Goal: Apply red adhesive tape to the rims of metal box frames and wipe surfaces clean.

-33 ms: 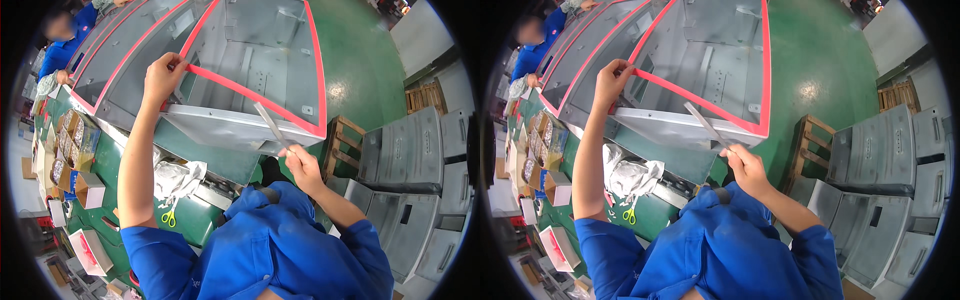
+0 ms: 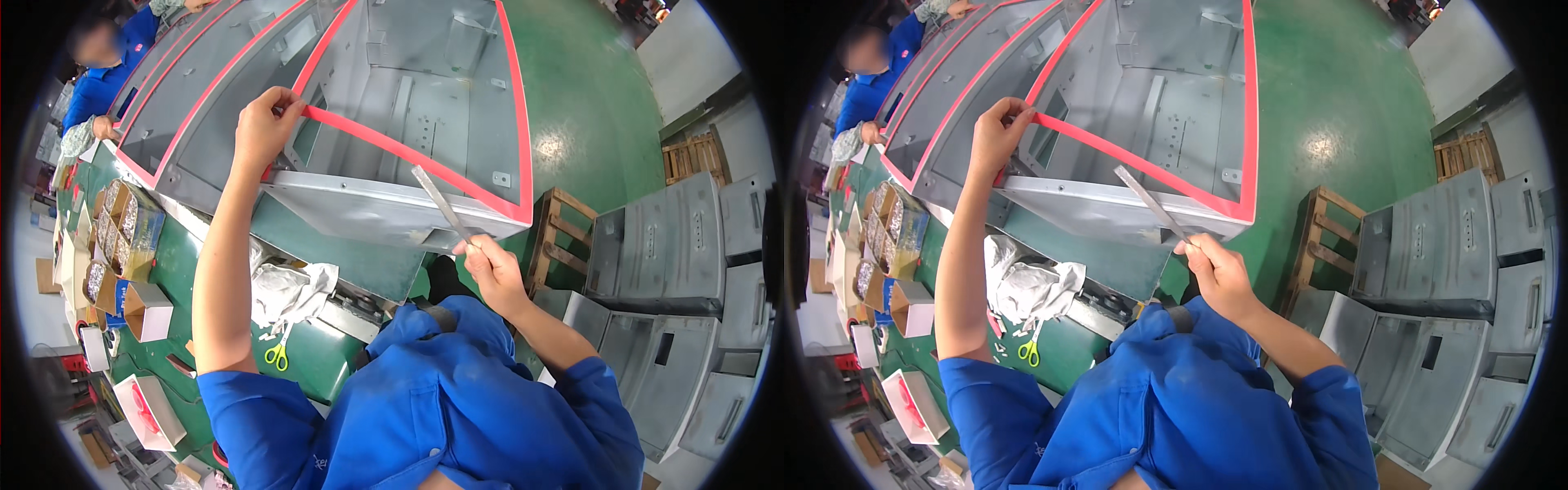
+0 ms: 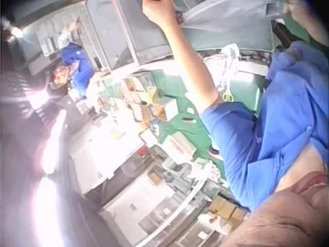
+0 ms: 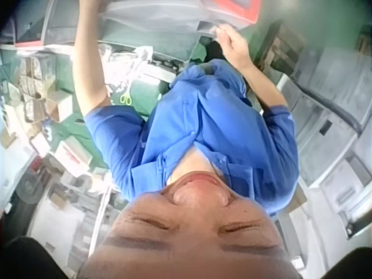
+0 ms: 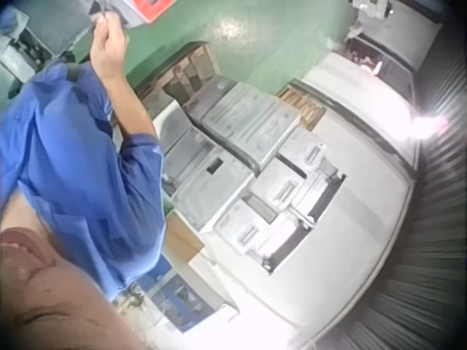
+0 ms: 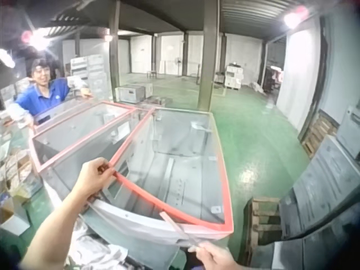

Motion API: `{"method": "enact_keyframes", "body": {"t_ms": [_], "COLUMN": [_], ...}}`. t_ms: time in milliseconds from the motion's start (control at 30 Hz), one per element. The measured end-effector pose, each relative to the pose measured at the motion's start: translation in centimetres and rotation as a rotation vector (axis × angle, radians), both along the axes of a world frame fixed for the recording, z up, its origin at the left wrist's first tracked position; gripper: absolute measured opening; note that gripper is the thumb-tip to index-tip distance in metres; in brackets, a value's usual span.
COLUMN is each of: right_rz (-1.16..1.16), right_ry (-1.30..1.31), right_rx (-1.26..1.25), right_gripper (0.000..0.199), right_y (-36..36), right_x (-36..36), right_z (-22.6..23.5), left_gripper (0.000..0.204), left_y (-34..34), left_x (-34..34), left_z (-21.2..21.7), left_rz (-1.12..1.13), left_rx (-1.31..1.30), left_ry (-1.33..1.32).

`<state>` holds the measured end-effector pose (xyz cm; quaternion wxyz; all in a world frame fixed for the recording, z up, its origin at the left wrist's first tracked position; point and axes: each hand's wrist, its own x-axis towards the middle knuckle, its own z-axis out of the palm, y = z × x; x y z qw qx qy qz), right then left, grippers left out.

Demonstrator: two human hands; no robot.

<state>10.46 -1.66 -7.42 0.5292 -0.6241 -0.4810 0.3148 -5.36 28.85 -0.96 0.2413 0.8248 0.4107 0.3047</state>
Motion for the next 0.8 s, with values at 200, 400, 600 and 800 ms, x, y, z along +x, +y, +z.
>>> {"method": "enact_keyframes", "body": {"t_ms": [200,400,600,800], "right_rz": [-0.010,-0.011,0.272,0.889], "right_ry": [-0.005,0.367,0.108,-0.421], "right_rx": [0.019,-0.022,-0.289,-0.494], "right_gripper": [0.018,0.019,0.015,0.024], "right_y": [-0.6,-1.9,-1.4,4.8], "right_x": [0.5,0.4,-4.1,-12.7], "right_z": [-0.7,-0.3,-2.9,-9.5], "left_gripper": [0.016,0.017,0.019,0.016], "left_y": [0.2,0.0,0.1,-1.3], "left_x": [0.2,-0.2,-0.8,-3.4], "left_z": [-0.3,-0.2,0.0,2.6], "left_rz": [-0.030,-0.016,-0.055,-0.051], "left_rx": [0.038,0.026,0.029,-0.101], "left_ry": [-0.013,-0.036,-0.041,-0.102]}}
